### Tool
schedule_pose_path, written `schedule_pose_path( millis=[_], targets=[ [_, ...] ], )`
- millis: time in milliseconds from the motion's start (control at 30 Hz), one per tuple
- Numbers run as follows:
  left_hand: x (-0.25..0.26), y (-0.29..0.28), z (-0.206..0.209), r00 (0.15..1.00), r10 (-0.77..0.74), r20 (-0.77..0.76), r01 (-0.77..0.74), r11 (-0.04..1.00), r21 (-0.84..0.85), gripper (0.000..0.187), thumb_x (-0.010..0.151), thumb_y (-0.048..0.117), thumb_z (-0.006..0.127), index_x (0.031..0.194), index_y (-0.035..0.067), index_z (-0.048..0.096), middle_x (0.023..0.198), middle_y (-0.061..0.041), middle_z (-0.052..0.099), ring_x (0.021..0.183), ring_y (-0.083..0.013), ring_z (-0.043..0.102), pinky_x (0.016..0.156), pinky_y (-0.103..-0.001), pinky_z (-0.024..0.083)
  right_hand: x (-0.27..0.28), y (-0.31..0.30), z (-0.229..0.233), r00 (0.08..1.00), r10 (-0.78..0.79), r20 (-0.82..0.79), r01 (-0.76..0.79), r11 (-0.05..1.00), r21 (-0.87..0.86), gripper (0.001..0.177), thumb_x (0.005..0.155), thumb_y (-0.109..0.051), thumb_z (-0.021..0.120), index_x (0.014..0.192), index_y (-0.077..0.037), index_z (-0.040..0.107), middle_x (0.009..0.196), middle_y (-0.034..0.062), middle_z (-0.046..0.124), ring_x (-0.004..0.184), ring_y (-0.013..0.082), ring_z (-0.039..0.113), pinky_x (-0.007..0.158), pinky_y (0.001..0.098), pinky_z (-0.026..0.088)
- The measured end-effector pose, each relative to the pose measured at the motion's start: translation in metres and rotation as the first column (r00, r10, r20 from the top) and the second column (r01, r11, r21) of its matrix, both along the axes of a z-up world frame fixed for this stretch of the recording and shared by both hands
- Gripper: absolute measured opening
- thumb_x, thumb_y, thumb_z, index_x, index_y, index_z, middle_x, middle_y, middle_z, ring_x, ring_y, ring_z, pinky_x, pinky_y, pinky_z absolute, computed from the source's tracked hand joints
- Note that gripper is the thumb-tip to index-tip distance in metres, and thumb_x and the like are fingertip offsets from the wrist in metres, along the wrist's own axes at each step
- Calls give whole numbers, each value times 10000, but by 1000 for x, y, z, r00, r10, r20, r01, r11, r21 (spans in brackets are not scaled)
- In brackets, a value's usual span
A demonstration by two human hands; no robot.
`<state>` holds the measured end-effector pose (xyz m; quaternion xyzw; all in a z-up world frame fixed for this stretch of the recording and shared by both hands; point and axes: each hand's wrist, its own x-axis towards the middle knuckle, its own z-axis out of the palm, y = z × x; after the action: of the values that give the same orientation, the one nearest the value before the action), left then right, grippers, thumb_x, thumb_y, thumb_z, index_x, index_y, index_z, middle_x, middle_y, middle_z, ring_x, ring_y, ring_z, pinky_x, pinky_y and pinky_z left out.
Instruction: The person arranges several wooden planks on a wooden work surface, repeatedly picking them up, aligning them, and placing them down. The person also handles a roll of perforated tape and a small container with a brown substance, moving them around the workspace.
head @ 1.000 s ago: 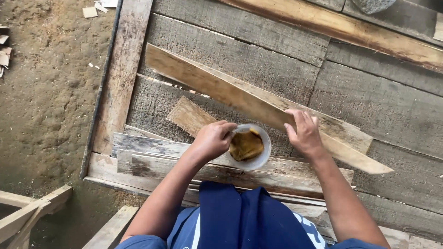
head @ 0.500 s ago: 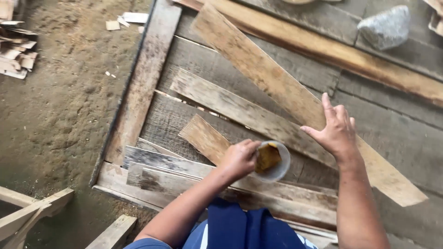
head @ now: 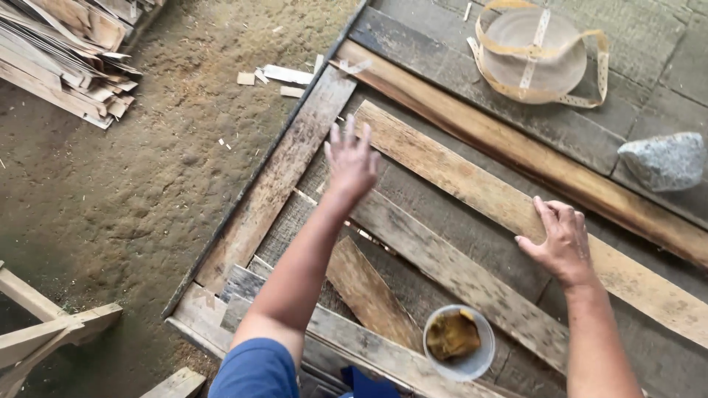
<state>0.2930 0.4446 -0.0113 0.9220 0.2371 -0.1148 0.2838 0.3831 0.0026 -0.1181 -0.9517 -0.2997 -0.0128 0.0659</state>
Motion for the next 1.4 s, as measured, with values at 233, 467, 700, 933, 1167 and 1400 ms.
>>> schedule_pose_path(
  millis=[233, 467, 700, 933, 1167, 1400],
  targets=[
    [78, 78, -43, 994, -73, -83, 89, 974, 206, 867, 950, 72, 392, 1610, 248, -142, 1674, -61, -254, 1577, -291, -122, 1290, -536, 32, 15, 22, 7, 998, -27, -61, 22, 997, -74, 906, 750, -516, 731, 1577, -219, 510, 1421, 79, 527, 1179, 260, 461, 1035, 400, 412],
    [85, 75, -18, 963, -98, -250, 154, 963, 219, 859, 886, 5, 279, 1642, 367, 88, 1648, 1, -265, 1577, -374, -13, 1264, -586, 143, 19, 28, 11, 1000, 7, 6, -6, 998, -68, 908, 731, -490, 752, 1563, -181, 561, 1390, 97, 518, 1160, 268, 438, 1018, 410, 428],
    [85, 70, -49, 972, -100, -214, 163, 940, 300, 546, 1113, 458, 228, 1618, 442, 21, 1627, -7, -283, 1541, -370, -141, 1246, -643, 105, 16, 33, 16, 996, 63, 69, -63, 998, -3, 846, 761, -422, 779, 1531, -118, 601, 1421, 114, 564, 1222, 269, 479, 1105, 402, 371],
    [81, 76, -117, 991, -86, 103, 39, 919, 392, 514, 1078, 551, 285, 1580, 440, 270, 1695, -37, 86, 1530, -396, 131, 1185, -676, 188, 11, 28, 3, 983, 69, 173, -63, 997, -37, 723, 835, -477, 749, 1497, -204, 653, 1505, 89, 615, 1252, 272, 473, 1100, 395, 389],
    [84, 73, -117, 993, -67, -93, 92, 948, 306, 647, 1031, 645, 84, 1632, 422, -6, 1636, -33, -274, 1559, -369, -151, 1229, -642, -82, 2, 31, -9, 988, 3, 153, -10, 999, 41, 694, 854, -362, 757, 1498, -129, 649, 1514, 133, 524, 1338, 332, 401, 1158, 460, 338],
    [89, 76, -123, 995, -77, -63, 93, 938, 334, 663, 1015, 675, 52, 1637, 447, 15, 1618, -48, -292, 1562, -423, -94, 1220, -686, -25, -3, 44, -7, 991, -33, 126, 15, 990, 140, 651, 905, -293, 708, 1510, -69, 621, 1523, 183, 500, 1355, 379, 386, 1174, 498, 307]
  ],
)
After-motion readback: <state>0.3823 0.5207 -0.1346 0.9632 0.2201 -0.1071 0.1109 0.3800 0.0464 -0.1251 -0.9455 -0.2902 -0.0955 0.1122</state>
